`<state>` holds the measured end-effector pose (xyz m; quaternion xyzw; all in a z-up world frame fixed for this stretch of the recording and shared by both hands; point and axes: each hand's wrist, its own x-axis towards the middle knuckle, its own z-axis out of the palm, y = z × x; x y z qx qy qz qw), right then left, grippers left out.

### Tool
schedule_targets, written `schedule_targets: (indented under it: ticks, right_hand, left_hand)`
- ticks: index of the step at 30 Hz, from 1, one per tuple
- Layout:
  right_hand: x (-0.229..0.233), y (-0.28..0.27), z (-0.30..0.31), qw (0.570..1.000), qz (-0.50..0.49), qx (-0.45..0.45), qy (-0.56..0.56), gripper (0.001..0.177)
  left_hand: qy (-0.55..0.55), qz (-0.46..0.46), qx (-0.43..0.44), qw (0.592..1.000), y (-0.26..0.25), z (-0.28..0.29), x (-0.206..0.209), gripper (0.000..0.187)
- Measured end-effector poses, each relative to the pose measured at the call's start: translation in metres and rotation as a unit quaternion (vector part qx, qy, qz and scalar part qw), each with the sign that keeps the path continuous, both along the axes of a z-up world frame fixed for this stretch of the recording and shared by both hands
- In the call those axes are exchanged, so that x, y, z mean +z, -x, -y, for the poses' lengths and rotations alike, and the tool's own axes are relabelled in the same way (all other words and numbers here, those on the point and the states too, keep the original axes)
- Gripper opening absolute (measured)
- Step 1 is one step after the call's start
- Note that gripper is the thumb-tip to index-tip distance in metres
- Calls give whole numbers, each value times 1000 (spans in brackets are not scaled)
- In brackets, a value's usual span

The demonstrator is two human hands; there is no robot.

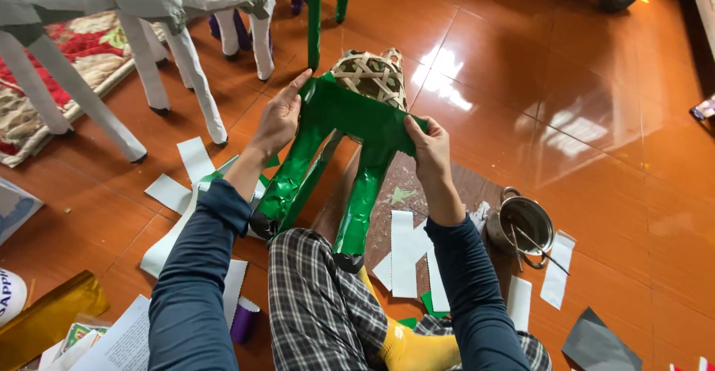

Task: Applying green adhesive tape to a giraffe-shaped structure

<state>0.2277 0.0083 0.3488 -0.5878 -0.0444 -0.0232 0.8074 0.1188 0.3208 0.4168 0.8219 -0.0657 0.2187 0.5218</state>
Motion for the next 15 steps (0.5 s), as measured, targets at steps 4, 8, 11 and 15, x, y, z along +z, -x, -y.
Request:
schedule_targets:
  ticks: [4, 8, 11, 15]
  right_hand:
    - [-7, 4, 1, 1000, -3, -6, -10, 20]
    - [-1, 18, -3, 999, -8, -10, -37, 18]
    - [-17, 17, -5, 999, -15, -17, -49, 17]
    - [-17, 19, -13, 997, -9, 0, -79, 25]
  left_hand:
    - [-32, -4, 9, 999, -23, -13, -30, 58]
    - [-37, 13, 7, 999, -32, -18, -42, 53]
    - [-22, 14, -9, 1000, -30, -16, -42, 52]
    - [5, 28, -22, 999, -36, -19, -56, 52]
